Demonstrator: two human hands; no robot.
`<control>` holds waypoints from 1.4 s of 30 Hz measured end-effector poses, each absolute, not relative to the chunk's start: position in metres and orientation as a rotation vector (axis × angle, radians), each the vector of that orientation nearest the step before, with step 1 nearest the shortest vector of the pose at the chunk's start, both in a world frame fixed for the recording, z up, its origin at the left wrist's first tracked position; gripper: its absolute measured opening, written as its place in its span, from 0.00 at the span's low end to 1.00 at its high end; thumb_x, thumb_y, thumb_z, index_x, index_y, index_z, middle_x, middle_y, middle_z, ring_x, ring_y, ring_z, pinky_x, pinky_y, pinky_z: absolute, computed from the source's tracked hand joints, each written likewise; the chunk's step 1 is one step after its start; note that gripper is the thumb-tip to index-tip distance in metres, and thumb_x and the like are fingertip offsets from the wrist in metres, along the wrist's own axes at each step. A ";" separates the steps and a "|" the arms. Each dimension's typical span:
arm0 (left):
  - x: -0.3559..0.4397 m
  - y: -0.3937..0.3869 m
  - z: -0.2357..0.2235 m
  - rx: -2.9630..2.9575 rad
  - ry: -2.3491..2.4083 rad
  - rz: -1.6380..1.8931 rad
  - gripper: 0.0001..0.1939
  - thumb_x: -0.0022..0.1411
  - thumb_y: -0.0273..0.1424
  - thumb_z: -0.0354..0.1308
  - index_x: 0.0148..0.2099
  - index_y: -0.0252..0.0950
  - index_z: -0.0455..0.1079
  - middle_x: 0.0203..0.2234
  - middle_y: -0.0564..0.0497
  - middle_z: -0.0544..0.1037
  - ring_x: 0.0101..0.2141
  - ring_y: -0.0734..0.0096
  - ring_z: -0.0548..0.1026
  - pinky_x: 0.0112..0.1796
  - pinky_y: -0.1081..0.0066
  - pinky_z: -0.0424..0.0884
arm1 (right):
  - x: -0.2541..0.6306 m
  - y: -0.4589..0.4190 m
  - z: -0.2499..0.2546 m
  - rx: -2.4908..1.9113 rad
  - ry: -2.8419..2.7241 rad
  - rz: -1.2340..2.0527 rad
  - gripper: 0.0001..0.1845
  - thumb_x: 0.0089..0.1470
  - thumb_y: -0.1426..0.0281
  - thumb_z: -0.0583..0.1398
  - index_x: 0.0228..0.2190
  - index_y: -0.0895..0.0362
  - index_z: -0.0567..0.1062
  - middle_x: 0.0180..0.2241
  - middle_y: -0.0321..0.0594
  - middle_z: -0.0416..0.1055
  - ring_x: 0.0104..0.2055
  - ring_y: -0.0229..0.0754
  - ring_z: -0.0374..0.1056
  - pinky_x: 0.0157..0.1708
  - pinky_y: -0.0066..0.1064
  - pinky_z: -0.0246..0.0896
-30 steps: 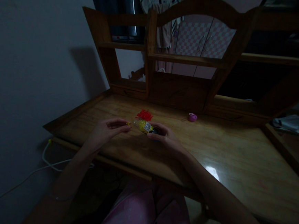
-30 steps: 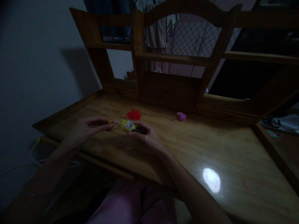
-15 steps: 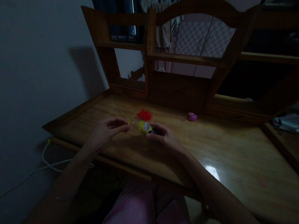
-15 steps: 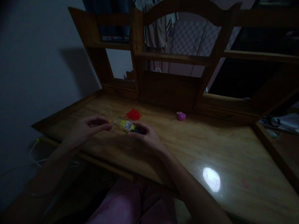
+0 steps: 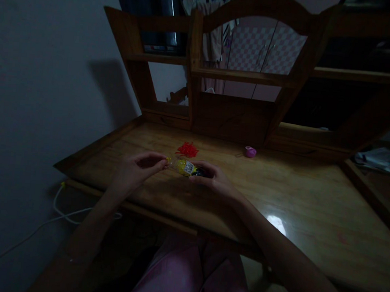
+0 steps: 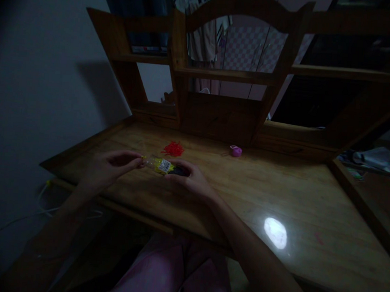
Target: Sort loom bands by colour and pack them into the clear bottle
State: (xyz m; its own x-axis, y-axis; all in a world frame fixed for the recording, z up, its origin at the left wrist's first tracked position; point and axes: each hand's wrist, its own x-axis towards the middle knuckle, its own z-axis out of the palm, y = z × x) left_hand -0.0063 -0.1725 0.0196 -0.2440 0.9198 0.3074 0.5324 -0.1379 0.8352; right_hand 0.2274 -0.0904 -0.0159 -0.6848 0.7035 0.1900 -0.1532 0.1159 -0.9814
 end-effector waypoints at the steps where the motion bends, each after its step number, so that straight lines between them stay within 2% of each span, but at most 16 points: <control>1: -0.006 -0.173 0.021 1.645 1.763 1.341 0.18 0.54 0.44 0.65 0.41 0.37 0.76 0.35 0.48 0.82 0.36 0.63 0.81 0.42 0.66 0.77 | 0.227 -0.091 -0.015 -0.537 -1.730 1.653 0.24 0.46 0.67 0.68 0.47 0.51 0.76 0.49 0.37 0.74 0.52 0.45 0.68 0.56 0.41 0.58; 7: 0.000 -0.177 0.034 1.890 1.877 1.289 0.15 0.57 0.45 0.63 0.41 0.40 0.77 0.38 0.51 0.82 0.40 0.64 0.79 0.46 0.66 0.75 | 0.227 -0.092 -0.013 -0.515 -1.745 1.668 0.24 0.46 0.68 0.68 0.48 0.51 0.76 0.50 0.37 0.73 0.52 0.46 0.67 0.57 0.42 0.58; 13: 0.007 -0.177 0.038 2.037 1.900 1.255 0.14 0.57 0.45 0.63 0.37 0.40 0.77 0.33 0.53 0.81 0.35 0.67 0.78 0.40 0.69 0.74 | 0.227 -0.090 -0.017 -0.495 -1.771 1.638 0.24 0.47 0.67 0.68 0.48 0.51 0.76 0.50 0.38 0.73 0.53 0.46 0.67 0.57 0.42 0.58; 18: 0.005 -0.176 0.034 2.126 1.864 1.160 0.14 0.58 0.47 0.61 0.37 0.42 0.77 0.36 0.55 0.81 0.38 0.66 0.77 0.44 0.68 0.72 | 0.226 -0.090 -0.019 -0.492 -1.771 1.646 0.25 0.46 0.66 0.68 0.48 0.49 0.76 0.50 0.36 0.73 0.53 0.46 0.67 0.57 0.40 0.58; 24: 0.008 -0.175 0.032 2.259 1.764 1.137 0.14 0.64 0.43 0.55 0.40 0.40 0.76 0.40 0.52 0.79 0.44 0.64 0.75 0.50 0.65 0.69 | 0.227 -0.093 -0.013 -0.518 -1.738 1.674 0.24 0.45 0.67 0.68 0.47 0.51 0.77 0.49 0.37 0.74 0.52 0.46 0.67 0.56 0.41 0.58; 31: 0.001 -0.180 0.036 2.151 1.624 0.959 0.19 0.70 0.41 0.44 0.49 0.42 0.75 0.40 0.52 0.78 0.42 0.64 0.74 0.47 0.66 0.69 | 0.227 -0.090 -0.017 -0.511 -1.738 1.675 0.25 0.46 0.68 0.68 0.48 0.51 0.76 0.49 0.38 0.73 0.52 0.47 0.67 0.56 0.41 0.58; 36: 0.002 -0.178 0.037 2.205 1.499 0.913 0.23 0.72 0.39 0.38 0.44 0.41 0.75 0.44 0.51 0.76 0.47 0.63 0.71 0.53 0.63 0.64 | 0.228 -0.090 -0.019 -0.555 -1.787 1.642 0.25 0.46 0.66 0.69 0.49 0.52 0.76 0.49 0.39 0.73 0.51 0.47 0.67 0.55 0.42 0.59; 39: 0.003 -0.179 0.036 2.234 1.484 0.947 0.23 0.72 0.38 0.38 0.42 0.41 0.75 0.43 0.51 0.76 0.46 0.64 0.72 0.53 0.63 0.64 | 0.228 -0.092 -0.016 -0.528 -1.821 1.649 0.26 0.47 0.65 0.69 0.49 0.52 0.76 0.50 0.39 0.73 0.52 0.47 0.67 0.56 0.41 0.58; 42: 0.003 -0.185 0.037 2.249 1.480 1.060 0.19 0.71 0.37 0.43 0.42 0.41 0.76 0.41 0.51 0.77 0.45 0.64 0.72 0.51 0.64 0.66 | 0.228 -0.096 -0.013 -0.498 -1.817 1.658 0.26 0.47 0.64 0.69 0.50 0.51 0.75 0.50 0.38 0.72 0.53 0.47 0.66 0.56 0.40 0.58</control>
State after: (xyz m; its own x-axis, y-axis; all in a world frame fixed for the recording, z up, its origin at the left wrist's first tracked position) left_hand 0.0027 -0.1852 0.0371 0.2203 0.8730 0.4351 0.6927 -0.4541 0.5603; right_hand 0.2278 -0.0959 -0.0125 -0.7355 0.6501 0.1909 -0.1309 0.1402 -0.9814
